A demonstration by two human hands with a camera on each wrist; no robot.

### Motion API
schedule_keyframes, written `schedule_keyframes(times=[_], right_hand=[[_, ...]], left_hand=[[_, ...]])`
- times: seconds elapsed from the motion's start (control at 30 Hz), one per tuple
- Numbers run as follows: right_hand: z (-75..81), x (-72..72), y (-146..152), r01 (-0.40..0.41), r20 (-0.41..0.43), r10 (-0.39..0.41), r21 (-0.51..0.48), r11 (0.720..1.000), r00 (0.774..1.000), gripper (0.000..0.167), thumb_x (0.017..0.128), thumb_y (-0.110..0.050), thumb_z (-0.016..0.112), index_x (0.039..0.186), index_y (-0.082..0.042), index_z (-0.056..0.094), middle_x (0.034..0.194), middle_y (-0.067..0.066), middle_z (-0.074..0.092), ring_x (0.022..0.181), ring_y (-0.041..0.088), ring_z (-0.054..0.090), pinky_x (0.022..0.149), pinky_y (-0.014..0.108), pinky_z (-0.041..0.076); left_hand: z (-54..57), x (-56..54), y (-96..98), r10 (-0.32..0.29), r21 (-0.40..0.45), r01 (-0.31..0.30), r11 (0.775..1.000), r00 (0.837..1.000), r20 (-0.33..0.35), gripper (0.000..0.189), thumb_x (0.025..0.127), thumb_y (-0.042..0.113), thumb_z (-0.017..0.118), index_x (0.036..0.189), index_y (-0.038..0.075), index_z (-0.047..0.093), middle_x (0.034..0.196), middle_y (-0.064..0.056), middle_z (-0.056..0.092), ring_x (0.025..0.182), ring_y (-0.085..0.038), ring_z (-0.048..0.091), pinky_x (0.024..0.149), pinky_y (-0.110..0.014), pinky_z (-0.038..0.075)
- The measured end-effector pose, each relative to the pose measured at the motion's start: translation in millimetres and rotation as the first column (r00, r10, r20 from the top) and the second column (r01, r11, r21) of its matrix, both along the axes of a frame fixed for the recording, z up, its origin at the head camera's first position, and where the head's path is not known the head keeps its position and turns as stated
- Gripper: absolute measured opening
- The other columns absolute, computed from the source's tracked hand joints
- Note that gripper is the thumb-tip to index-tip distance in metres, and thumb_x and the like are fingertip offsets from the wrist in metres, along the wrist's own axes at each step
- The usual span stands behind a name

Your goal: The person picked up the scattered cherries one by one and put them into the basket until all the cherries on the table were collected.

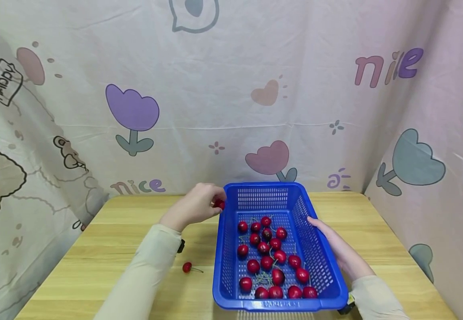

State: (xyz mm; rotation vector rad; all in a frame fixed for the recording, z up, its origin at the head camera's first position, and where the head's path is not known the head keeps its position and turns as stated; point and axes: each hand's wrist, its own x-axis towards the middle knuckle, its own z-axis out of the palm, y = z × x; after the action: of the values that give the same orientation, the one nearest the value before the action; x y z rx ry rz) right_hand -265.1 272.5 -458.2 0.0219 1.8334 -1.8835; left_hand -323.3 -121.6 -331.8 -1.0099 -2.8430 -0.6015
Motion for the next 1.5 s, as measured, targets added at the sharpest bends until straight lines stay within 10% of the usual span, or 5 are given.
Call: schedule_keyframes(times=[1.5], right_hand=[[0.4, -2.1, 2, -0.007, 0.001, 0.007, -0.018, 1.0, 1.0, 0.087, 0.109, -0.068, 0.035, 0.172, -0.018, 0.002, 0.146, 0.02, 0.058, 0.118, 0.029, 0.072, 0.101, 0.056, 0.062]], left_hand=[[-17.5, -52.0, 70.4, -0.016, -0.195, 0.037, 0.98, 0.994, 0.109, 0.013, 0.093, 0.01, 0.082, 0.106, 0.007, 0.078, 0.101, -0.007, 0.076, 0.092, -0.022, 0.068, 0.091, -0.04, 0.063]])
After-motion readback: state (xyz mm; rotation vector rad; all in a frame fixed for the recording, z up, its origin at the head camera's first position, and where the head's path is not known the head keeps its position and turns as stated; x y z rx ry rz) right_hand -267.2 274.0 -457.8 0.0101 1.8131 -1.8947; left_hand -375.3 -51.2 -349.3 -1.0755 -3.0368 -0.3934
